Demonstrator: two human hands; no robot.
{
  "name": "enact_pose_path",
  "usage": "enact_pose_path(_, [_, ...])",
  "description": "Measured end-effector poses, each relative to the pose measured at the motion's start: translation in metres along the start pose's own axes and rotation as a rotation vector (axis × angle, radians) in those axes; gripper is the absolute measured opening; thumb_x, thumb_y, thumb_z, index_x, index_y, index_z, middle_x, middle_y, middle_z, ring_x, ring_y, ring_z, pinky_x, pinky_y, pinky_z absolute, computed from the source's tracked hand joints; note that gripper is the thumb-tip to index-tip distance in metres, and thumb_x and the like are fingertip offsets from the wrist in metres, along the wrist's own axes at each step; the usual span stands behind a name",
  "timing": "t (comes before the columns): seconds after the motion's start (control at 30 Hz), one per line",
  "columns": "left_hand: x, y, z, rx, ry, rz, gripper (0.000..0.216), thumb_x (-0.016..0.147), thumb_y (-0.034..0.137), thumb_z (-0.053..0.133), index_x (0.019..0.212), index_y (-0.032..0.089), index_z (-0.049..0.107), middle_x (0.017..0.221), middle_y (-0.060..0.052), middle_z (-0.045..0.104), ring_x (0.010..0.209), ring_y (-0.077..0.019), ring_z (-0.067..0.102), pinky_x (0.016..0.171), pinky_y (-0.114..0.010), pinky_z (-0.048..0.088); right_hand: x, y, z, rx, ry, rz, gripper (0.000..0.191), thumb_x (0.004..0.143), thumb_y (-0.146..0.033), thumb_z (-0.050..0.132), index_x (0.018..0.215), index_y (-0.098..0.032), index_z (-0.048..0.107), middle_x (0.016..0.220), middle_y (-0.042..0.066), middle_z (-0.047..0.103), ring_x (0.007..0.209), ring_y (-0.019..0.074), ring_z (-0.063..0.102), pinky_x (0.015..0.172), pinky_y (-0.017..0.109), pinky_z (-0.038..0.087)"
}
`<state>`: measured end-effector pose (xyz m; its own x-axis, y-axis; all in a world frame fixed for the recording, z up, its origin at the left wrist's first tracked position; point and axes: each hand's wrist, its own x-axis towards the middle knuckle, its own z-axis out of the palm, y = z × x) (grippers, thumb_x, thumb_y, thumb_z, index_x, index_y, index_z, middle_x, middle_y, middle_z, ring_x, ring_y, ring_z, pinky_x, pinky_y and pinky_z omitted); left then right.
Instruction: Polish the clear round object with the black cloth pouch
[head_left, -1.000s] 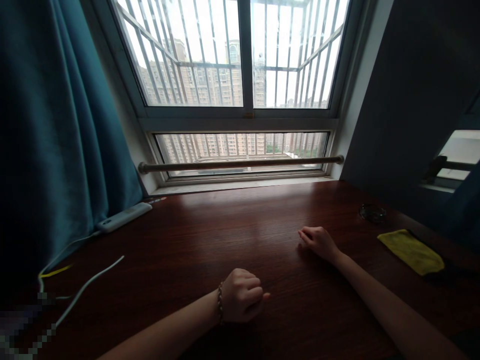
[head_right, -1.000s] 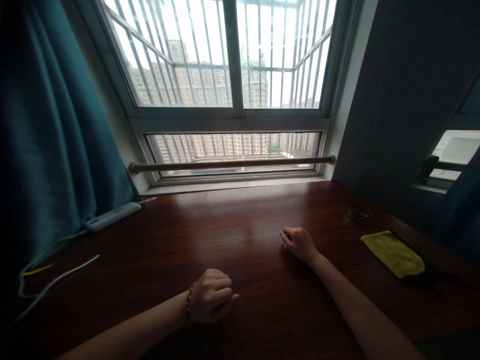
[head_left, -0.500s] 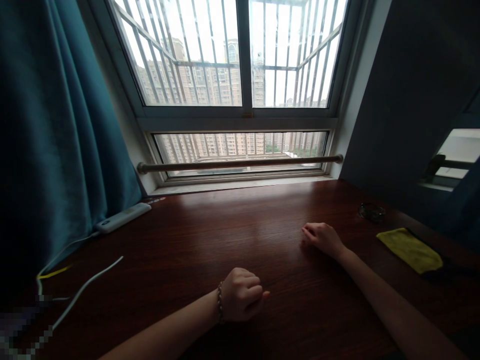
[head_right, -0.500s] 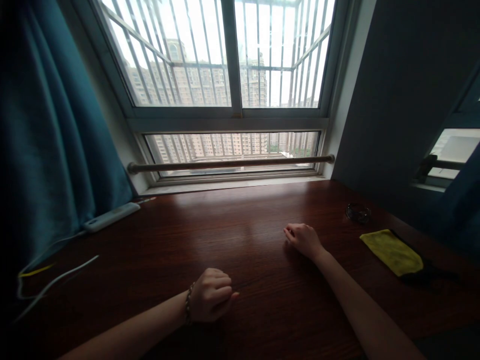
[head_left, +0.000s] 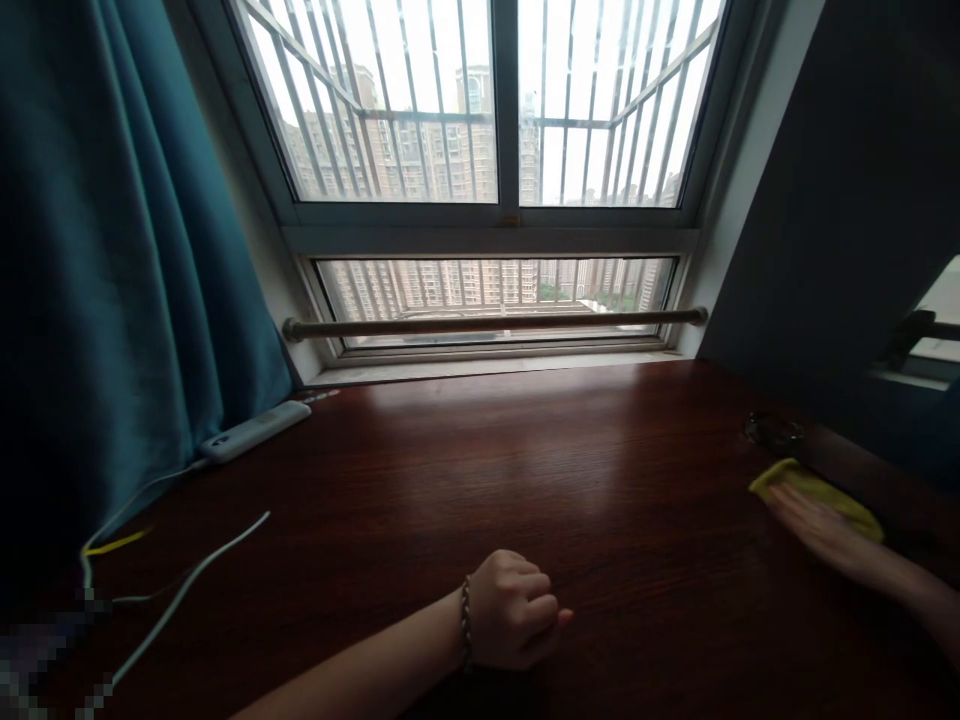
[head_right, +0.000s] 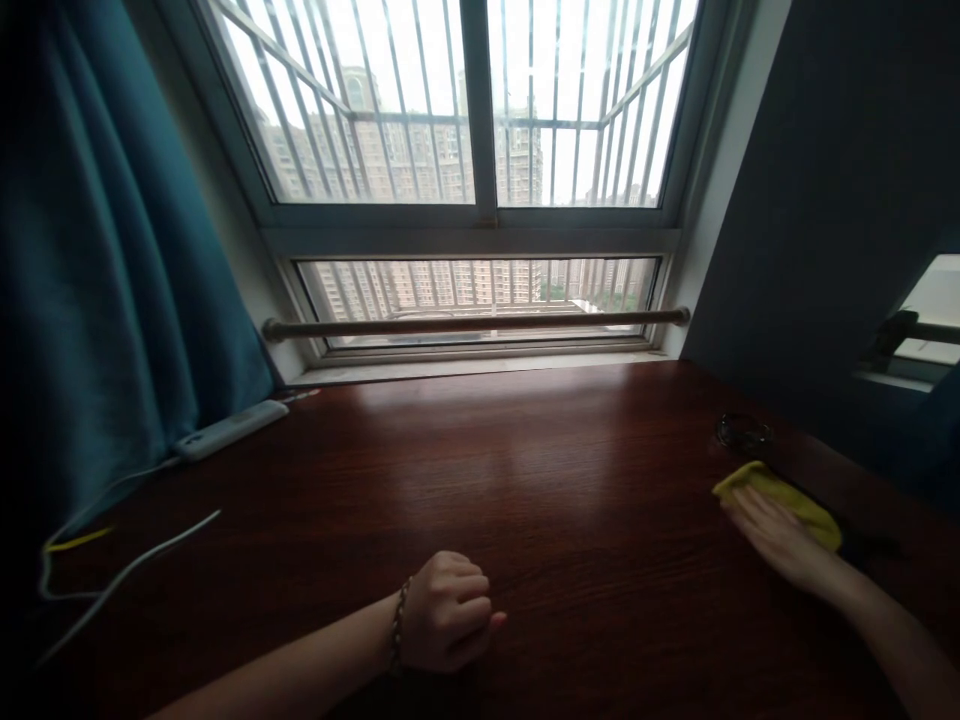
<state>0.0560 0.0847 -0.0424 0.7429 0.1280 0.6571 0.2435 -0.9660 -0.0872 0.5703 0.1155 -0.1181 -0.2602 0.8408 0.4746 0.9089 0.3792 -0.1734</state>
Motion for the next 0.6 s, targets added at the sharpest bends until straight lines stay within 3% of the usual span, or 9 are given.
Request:
enact_pose_path(0.03, [0.0, 0.0, 0.0, -0.003, 0.002, 0.0, 0.03, 0.081, 0.02, 0.047, 0.054, 0.016, 0.034, 0.048, 0.002, 0.039, 0.041, -0.0079, 0.032, 0.04, -0.026, 0.022, 0.009, -0.029, 0.004, 0.048, -0.116, 0.013, 0.074, 0.077, -0.074, 0.02, 0.096, -0.025, 0.072, 0.113, 0.025, 0.057, 0.108, 0.0275, 0.054, 0.089, 0.041, 0.039])
enact_pose_path(0.1, [0.0, 0.001, -0.001, -0.001, 0.013, 0.011, 0.03, 0.08, 0.019, 0.048, 0.054, 0.016, 0.034, 0.047, 0.003, 0.038, 0.041, -0.0082, 0.033, 0.04, -0.027, 0.021, 0.034, -0.108, 0.006, 0.126, -0.349, 0.094, 0.064, 0.085, -0.065, 0.024, 0.13, -0.026, 0.049, 0.14, 0.011, 0.036, 0.131, 0.026, 0.029, 0.105, 0.045, 0.026])
enact_pose_path(0.13, [0.0, 0.001, -0.001, 0.008, 0.021, 0.025, 0.03, 0.08, 0.02, 0.048, 0.054, 0.016, 0.033, 0.047, 0.003, 0.038, 0.041, -0.0084, 0.033, 0.04, -0.027, 0.021, 0.048, -0.152, 0.003, 0.167, -0.435, 0.111, 0.062, 0.087, -0.062, 0.028, 0.136, -0.026, 0.038, 0.144, 0.007, 0.027, 0.134, 0.0259, 0.021, 0.108, 0.047, 0.021])
enact_pose_path(0.2, [0.0, 0.004, 0.0, 0.042, 0.045, 0.069, 0.03, 0.079, 0.02, 0.049, 0.054, 0.016, 0.033, 0.047, 0.003, 0.037, 0.04, -0.0088, 0.033, 0.04, -0.027, 0.019, 0.075, -0.233, -0.005, 0.308, -0.63, -0.053, 0.055, 0.091, -0.054, 0.03, 0.14, -0.028, 0.032, 0.147, 0.002, 0.021, 0.136, 0.0239, 0.014, 0.111, 0.045, 0.016])
enact_pose_path(0.27, [0.0, 0.007, 0.001, 0.077, 0.079, 0.122, 0.031, 0.078, 0.021, 0.05, 0.052, 0.017, 0.033, 0.047, 0.003, 0.036, 0.039, -0.009, 0.033, 0.04, -0.027, 0.017, 0.097, -0.289, -0.012, 0.482, -0.774, -0.344, 0.047, 0.095, -0.042, 0.03, 0.14, -0.028, 0.032, 0.146, 0.002, 0.024, 0.136, 0.0213, 0.016, 0.111, 0.041, 0.016])
enact_pose_path(0.33, [0.0, 0.009, 0.003, 0.093, 0.118, 0.169, 0.033, 0.077, 0.021, 0.051, 0.05, 0.017, 0.033, 0.046, 0.003, 0.034, 0.038, -0.0091, 0.033, 0.039, -0.027, 0.018, 0.115, -0.316, -0.01, 0.572, -0.795, -0.529, 0.043, 0.096, -0.033, 0.03, 0.138, -0.026, 0.036, 0.144, 0.003, 0.03, 0.135, 0.0198, 0.019, 0.112, 0.039, 0.016])
enact_pose_path(0.4, [0.002, 0.012, 0.004, 0.091, 0.164, 0.217, 0.034, 0.075, 0.022, 0.054, 0.049, 0.017, 0.032, 0.045, 0.003, 0.031, 0.037, -0.0088, 0.031, 0.038, -0.026, 0.018, 0.131, -0.324, 0.002, 0.624, -0.78, -0.668, 0.042, 0.096, -0.027, 0.031, 0.137, -0.022, 0.039, 0.142, 0.005, 0.033, 0.134, 0.0177, 0.022, 0.112, 0.036, 0.016])
enact_pose_path(0.53, [0.006, 0.016, 0.001, 0.087, 0.231, 0.274, 0.037, 0.072, 0.024, 0.061, 0.049, 0.016, 0.032, 0.045, 0.004, 0.027, 0.037, -0.0076, 0.03, 0.036, -0.024, 0.019, 0.174, -0.344, 0.047, 0.671, -0.744, -0.887, 0.04, 0.095, -0.024, 0.034, 0.134, -0.016, 0.043, 0.14, 0.008, 0.037, 0.133, 0.0154, 0.026, 0.112, 0.032, 0.015])
enact_pose_path(0.6, [0.006, 0.018, -0.002, 0.082, 0.192, 0.291, 0.038, 0.071, 0.024, 0.064, 0.051, 0.016, 0.033, 0.046, 0.004, 0.028, 0.038, -0.0076, 0.031, 0.035, -0.023, 0.022, 0.201, -0.368, 0.075, 0.653, -0.708, -0.994, 0.04, 0.095, -0.024, 0.036, 0.133, -0.013, 0.044, 0.139, 0.009, 0.037, 0.132, 0.0151, 0.026, 0.111, 0.03, 0.015])
